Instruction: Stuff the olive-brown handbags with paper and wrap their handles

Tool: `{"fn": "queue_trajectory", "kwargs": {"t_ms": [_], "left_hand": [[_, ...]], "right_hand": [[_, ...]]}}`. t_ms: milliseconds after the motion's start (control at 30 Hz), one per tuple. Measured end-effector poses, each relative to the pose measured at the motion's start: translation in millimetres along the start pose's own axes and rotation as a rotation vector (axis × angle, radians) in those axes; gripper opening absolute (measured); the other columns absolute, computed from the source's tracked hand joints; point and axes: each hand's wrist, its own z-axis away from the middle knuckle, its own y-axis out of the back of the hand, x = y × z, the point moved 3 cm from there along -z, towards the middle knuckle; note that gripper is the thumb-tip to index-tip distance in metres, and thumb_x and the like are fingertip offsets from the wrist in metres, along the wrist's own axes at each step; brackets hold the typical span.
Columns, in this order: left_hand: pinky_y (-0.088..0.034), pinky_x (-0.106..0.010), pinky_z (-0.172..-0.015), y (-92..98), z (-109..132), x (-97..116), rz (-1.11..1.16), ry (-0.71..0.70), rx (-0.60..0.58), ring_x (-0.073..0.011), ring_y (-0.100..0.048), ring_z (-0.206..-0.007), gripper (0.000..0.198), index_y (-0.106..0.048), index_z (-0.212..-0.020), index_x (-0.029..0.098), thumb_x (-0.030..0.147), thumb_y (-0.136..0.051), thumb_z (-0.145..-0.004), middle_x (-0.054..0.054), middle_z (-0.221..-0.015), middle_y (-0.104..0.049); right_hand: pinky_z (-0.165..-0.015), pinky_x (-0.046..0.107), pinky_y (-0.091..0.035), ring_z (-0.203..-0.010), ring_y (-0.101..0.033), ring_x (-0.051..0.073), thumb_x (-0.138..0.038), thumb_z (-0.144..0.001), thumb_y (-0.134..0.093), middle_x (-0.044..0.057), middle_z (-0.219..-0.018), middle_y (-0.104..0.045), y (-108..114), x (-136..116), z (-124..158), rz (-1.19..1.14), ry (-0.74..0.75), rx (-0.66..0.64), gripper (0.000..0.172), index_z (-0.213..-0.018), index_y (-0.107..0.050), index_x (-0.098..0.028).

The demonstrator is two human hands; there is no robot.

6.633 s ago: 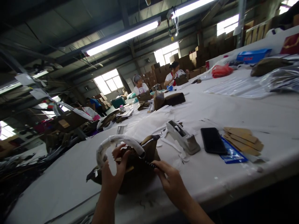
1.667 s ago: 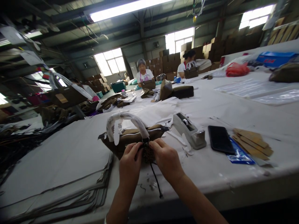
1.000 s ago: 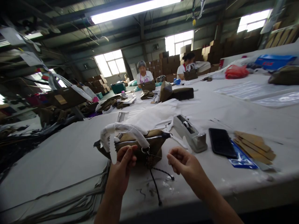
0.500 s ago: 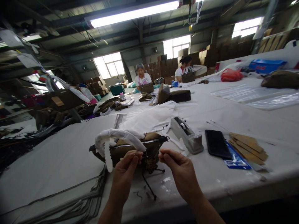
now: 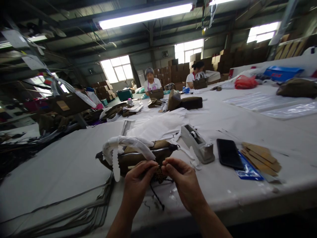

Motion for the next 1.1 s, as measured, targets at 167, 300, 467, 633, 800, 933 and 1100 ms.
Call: {"fn": "queue_trajectory", "kwargs": {"t_ms": [167,300,467,633,800,933,1100], "left_hand": [[-0.053,-0.022,-0.083,-0.1,-1.2,0.7,0.003,-0.004,-0.011,-0.016,-0.069,-0.091,0.009,-0.078,-0.091,0.023,0.024,-0.069,-0.09,-0.001,-0.093,-0.074],[-0.055,-0.022,-0.079,0.2,0.7,-1.1,0.029,0.052,0.008,-0.0151,-0.071,-0.084,0.014,-0.075,-0.1,0.023,0.023,-0.071,-0.087,0.0,-0.09,-0.075],[-0.056,-0.022,-0.078,0.2,2.6,-1.4,0.094,0.074,-0.022,-0.0134,-0.071,-0.079,0.023,-0.071,-0.109,0.023,0.023,-0.071,-0.086,0.001,-0.086,-0.075],[-0.055,-0.02,-0.078,1.0,1.2,-2.3,0.078,0.059,-0.023,-0.0119,-0.07,-0.079,0.023,-0.07,-0.109,0.024,0.022,-0.071,-0.086,0.002,-0.087,-0.075],[-0.054,-0.02,-0.079,2.0,1.2,-3.1,0.06,0.034,-0.023,-0.0115,-0.069,-0.08,0.025,-0.07,-0.111,0.024,0.018,-0.071,-0.086,0.003,-0.087,-0.074],[-0.054,-0.021,-0.08,3.2,0.9,-4.8,0.055,0.027,-0.018,-0.0118,-0.07,-0.081,0.026,-0.069,-0.111,0.025,0.017,-0.07,-0.086,0.003,-0.088,-0.074],[-0.054,-0.021,-0.079,4.1,1.4,-8.3,0.011,0.024,-0.014,-0.0119,-0.07,-0.079,0.026,-0.071,-0.11,0.025,0.017,-0.071,-0.085,0.003,-0.087,-0.074]], "right_hand": [[-0.074,0.024,-0.057,-0.079,-0.068,0.015,-0.031,-0.072,-0.086,0.003,-0.087,-0.074,1.5,2.4,1.2,0.249,0.132,-0.035,0.021,-0.088,-0.077,-0.022],[-0.072,0.022,-0.055,-0.089,-0.064,0.017,-0.033,-0.078,-0.081,0.003,-0.1,-0.069,0.3,-3.0,0.6,0.431,0.295,-0.061,0.013,-0.085,-0.075,-0.024],[-0.07,0.024,-0.053,-0.09,-0.063,0.018,-0.034,-0.083,-0.075,0.006,-0.106,-0.067,-1.7,-5.9,-0.4,0.548,0.393,-0.067,0.01,-0.085,-0.075,-0.024],[-0.065,0.022,-0.05,-0.076,-0.06,0.013,-0.033,-0.086,-0.073,0.002,-0.097,-0.068,-1.4,-3.0,0.0,0.602,0.398,-0.078,0.009,-0.091,-0.075,-0.026],[-0.068,0.021,-0.05,-0.077,-0.06,0.013,-0.031,-0.088,-0.07,0.0,-0.091,-0.067,-4.4,-6.3,1.6,0.691,0.45,-0.107,0.007,-0.089,-0.074,-0.027],[-0.071,0.022,-0.052,-0.084,-0.063,0.015,-0.031,-0.09,-0.067,0.0,-0.09,-0.067,-6.7,-8.2,1.6,0.749,0.486,-0.122,0.008,-0.088,-0.073,-0.026],[-0.076,0.023,-0.053,-0.086,-0.065,0.016,-0.029,-0.092,-0.066,0.0,-0.09,-0.069,-9.4,-9.5,3.2,0.841,0.554,-0.136,0.008,-0.089,-0.073,-0.026]]}}
